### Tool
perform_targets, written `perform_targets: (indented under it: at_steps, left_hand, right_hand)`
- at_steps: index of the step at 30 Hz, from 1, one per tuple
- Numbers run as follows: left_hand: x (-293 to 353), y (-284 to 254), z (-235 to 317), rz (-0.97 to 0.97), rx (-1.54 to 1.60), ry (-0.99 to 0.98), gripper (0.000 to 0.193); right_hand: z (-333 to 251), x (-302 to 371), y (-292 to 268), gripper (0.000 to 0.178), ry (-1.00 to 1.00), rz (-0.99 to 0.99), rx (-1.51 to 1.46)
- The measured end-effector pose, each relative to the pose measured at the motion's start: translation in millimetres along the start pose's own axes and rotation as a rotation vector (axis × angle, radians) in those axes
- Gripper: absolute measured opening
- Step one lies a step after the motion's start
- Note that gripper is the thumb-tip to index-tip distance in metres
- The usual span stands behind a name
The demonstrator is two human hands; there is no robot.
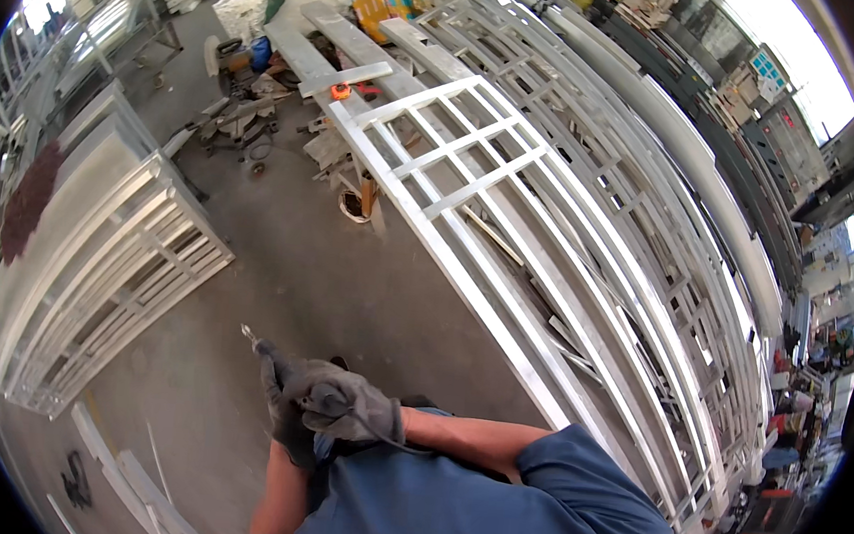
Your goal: The person assembles a metal frame structure by inserting screws and using a power drill to fasten components together. They move around the workshop to retrieve parts and tools, then return to the frame to continue assembly.
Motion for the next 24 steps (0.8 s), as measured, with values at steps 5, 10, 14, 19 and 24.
perform_targets:
  at_steps: [5,10,14,19,24]
  left_hand:
    - [-130,32,14,-0.12,0.168,-0.294,0.044]
    - [-219,77,-22,-0.202,0.119,-0.621,0.051]
    - [-278,128,-46,-0.264,0.081,-0.715,0.049]
    - [-348,206,-42,-0.401,0.086,-0.717,0.049]
    - [-430,213,-77,-0.295,-0.091,-0.858,0.061]
  right_hand:
    - [17,-49,-52,0.058,-0.056,0.389,0.028]
    - [44,-98,-109,0.046,-0.106,0.579,0.107]
    - [93,-123,-174,0.037,0.044,0.715,0.079]
    - [122,-164,-257,0.029,0.025,0.806,0.148]
    - [118,-207,-338,0.036,0.066,0.888,0.146]
Point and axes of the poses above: each hand's wrist, its own x-axis away from the middle knuckle, its own y-axis out of the palm, z = x × y, the point moved 8 cm from there along -x, towards the middle knuckle, and after that the axes turned 5 degrees about y, right-handed, at the moved point
